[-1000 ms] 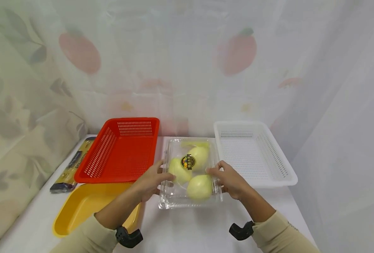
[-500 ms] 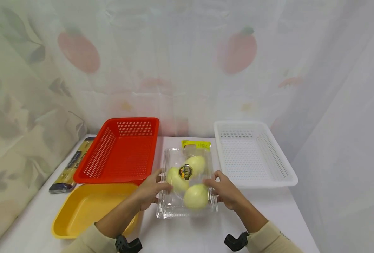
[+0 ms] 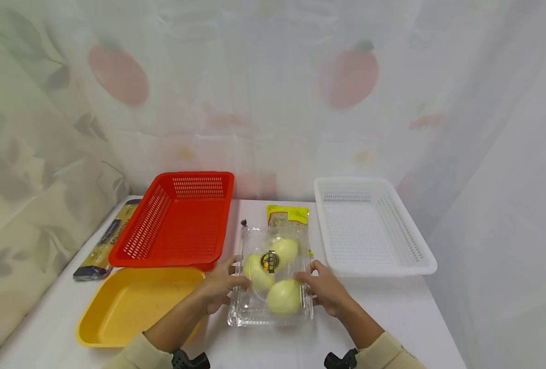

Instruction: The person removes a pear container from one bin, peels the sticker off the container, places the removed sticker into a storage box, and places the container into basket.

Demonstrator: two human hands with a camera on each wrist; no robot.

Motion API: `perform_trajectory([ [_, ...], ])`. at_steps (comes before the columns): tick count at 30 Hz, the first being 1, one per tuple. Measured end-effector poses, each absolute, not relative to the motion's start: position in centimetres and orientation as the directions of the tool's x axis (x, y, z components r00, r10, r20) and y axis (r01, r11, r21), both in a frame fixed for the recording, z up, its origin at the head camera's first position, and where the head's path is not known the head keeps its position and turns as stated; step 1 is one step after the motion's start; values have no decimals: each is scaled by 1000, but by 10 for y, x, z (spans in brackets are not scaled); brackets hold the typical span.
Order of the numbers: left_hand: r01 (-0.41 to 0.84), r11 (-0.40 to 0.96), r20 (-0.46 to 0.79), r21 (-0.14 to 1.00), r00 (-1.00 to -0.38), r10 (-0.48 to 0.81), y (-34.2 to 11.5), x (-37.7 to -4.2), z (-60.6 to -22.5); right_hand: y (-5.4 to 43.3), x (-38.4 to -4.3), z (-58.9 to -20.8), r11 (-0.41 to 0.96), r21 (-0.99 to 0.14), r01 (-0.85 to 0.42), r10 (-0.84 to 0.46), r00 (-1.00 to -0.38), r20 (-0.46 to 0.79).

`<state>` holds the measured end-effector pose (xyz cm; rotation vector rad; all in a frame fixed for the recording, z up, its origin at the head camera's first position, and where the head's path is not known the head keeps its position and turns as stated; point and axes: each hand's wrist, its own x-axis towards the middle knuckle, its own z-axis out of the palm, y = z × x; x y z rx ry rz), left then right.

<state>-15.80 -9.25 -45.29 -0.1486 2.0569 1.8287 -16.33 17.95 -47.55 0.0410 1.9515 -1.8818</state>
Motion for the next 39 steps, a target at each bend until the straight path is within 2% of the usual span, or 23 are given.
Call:
perform_trajectory([
  [13,-340,118,-356,933,-920,163,-97,-159,-471,173,-163,-489,114,-931,346,-212,-907,-363],
  [23,-328,159,-350,931,-926,140,-99,-160,-479,172,-162,-496,117,-919,378,-176,-902,-393],
  [39,-313,169,-340,934,-927,158,-104,-163,-481,176,-160,-495,80,-919,386,-226,-891,-394],
])
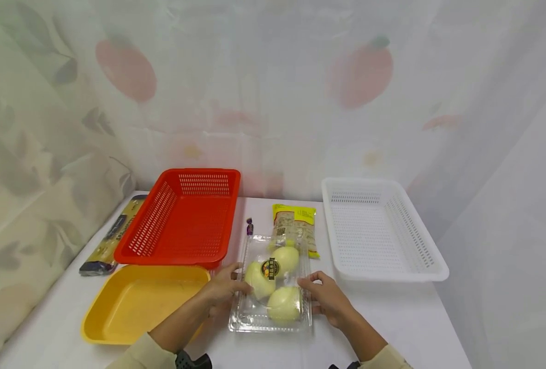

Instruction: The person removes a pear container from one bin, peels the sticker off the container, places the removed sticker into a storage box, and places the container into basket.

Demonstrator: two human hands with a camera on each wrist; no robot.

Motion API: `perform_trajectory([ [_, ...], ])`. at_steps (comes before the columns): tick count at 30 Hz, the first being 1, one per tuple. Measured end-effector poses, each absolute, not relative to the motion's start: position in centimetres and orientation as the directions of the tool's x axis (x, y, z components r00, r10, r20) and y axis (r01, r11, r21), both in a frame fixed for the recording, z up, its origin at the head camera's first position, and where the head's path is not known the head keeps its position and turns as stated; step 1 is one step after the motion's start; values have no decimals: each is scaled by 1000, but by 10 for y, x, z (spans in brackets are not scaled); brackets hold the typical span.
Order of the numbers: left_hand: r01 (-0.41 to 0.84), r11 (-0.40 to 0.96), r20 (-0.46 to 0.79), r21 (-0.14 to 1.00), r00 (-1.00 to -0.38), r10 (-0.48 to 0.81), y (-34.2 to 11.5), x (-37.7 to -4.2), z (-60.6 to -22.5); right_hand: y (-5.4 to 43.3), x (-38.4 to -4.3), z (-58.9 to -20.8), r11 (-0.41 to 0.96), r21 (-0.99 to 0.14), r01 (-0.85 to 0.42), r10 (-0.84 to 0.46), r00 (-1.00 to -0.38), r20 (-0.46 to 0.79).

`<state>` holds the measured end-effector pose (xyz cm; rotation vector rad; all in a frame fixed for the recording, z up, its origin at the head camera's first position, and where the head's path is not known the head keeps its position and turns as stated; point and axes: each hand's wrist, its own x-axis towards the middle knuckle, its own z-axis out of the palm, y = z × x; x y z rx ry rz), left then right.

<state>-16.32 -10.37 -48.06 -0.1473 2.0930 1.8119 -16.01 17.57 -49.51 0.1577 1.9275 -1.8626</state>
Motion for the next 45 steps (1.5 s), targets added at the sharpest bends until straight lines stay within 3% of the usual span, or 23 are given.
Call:
perform_trajectory([
  [17,-317,149,-339,937,-927,159,-102,-161,-480,189,-162,-448,203,-942,267,-171,-938,-303],
  [28,-336,141,-356,931,-922,155,-103,-159,-479,178,-166,-408,332,-940,80,-213,-964,-157],
  [45,-352,142,-372,925,-916,151,-103,-160,-481,149,-177,-383,304,-946,-114,-278,-960,27],
])
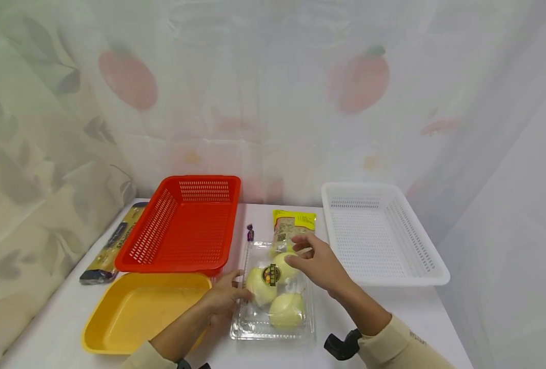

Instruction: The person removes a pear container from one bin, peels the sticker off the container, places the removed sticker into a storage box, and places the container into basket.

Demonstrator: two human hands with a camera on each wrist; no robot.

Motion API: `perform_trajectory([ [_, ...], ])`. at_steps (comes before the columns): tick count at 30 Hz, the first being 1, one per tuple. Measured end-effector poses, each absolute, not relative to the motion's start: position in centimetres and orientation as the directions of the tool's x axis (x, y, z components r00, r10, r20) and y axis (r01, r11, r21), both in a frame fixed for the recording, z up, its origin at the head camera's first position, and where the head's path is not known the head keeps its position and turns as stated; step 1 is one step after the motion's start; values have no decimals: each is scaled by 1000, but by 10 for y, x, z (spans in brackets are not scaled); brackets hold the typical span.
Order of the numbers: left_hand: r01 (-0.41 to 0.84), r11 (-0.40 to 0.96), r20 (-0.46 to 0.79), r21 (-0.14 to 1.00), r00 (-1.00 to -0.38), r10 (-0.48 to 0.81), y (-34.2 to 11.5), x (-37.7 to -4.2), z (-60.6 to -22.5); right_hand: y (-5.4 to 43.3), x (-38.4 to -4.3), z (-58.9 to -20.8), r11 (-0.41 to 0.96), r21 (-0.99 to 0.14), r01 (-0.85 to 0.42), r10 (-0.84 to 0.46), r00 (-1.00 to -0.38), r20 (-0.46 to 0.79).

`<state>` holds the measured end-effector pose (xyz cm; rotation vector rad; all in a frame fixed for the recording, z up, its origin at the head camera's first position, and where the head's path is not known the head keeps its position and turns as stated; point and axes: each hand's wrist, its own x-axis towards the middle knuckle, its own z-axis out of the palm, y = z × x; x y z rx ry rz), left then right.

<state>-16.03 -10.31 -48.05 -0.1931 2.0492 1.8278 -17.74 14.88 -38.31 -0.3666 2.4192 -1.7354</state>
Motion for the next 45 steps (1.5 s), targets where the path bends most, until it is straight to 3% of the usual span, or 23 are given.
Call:
perform_trajectory([
  [10,-348,122,-365,930,-917,161,-104,-160,-482,132,-206,-399,263,-951,-159,-373,-926,52],
  [25,-350,128,-367,928,-916,159,-103,-161,-482,128,-237,-433,349,-897,-272,-611,-792,2],
  [37,-359,121,-375,925,-914,154,-102,-160,-485,125,-239,-444,429,-792,-435,-672,-739,42],
  [45,-356,147,-376,923,-915,144,-102,-160,-480,122,-232,-444,484,-719,-499,-661,-747,74],
])
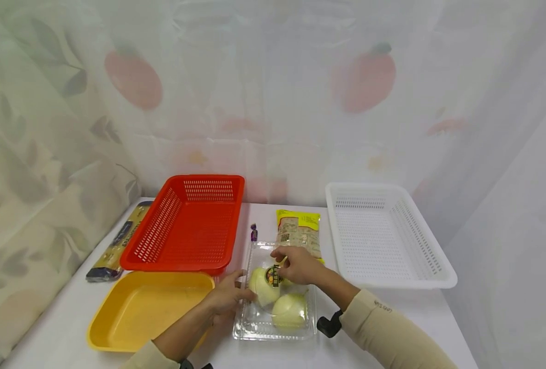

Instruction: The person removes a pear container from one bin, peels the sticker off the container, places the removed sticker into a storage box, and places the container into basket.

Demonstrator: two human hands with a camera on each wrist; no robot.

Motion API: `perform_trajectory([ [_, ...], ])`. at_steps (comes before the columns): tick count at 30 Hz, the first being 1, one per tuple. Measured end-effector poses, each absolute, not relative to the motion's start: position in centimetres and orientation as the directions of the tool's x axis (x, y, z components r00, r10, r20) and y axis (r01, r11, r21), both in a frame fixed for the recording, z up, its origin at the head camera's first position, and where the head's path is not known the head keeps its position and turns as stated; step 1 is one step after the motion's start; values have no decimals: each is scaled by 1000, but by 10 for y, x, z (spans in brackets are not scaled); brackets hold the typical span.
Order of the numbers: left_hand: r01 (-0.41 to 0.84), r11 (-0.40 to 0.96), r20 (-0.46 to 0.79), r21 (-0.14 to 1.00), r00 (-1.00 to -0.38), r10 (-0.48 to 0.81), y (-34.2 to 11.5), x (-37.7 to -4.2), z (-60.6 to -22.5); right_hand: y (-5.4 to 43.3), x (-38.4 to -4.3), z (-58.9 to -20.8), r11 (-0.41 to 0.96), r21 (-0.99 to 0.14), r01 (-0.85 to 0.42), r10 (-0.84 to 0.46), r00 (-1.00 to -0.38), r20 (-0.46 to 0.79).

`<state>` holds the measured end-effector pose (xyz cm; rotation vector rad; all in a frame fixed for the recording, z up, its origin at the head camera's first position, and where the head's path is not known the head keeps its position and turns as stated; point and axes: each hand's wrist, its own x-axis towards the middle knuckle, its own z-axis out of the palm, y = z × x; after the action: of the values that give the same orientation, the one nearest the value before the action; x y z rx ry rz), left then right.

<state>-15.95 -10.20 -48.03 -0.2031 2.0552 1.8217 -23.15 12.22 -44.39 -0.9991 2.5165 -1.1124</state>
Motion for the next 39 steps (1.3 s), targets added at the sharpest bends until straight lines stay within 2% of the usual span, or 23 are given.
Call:
perform_trajectory([
  [7,-352,142,-371,925,-917,144,-101,-159,-478,119,-227,-441,526,-688,-499,-632,-771,76],
  [17,-335,131,-353,933,-922,159,-101,-159,-479,110,-228,-439,589,-683,-432,-569,-822,30],
  [28,-346,106,-359,932,-918,170,-102,-158,-479,106,-233,-444,632,-634,-446,-558,-829,26],
  [39,-347,93,-358,933,-917,175,-101,-159,-479,106,-233,-441,602,-627,-495,-580,-810,83],
])
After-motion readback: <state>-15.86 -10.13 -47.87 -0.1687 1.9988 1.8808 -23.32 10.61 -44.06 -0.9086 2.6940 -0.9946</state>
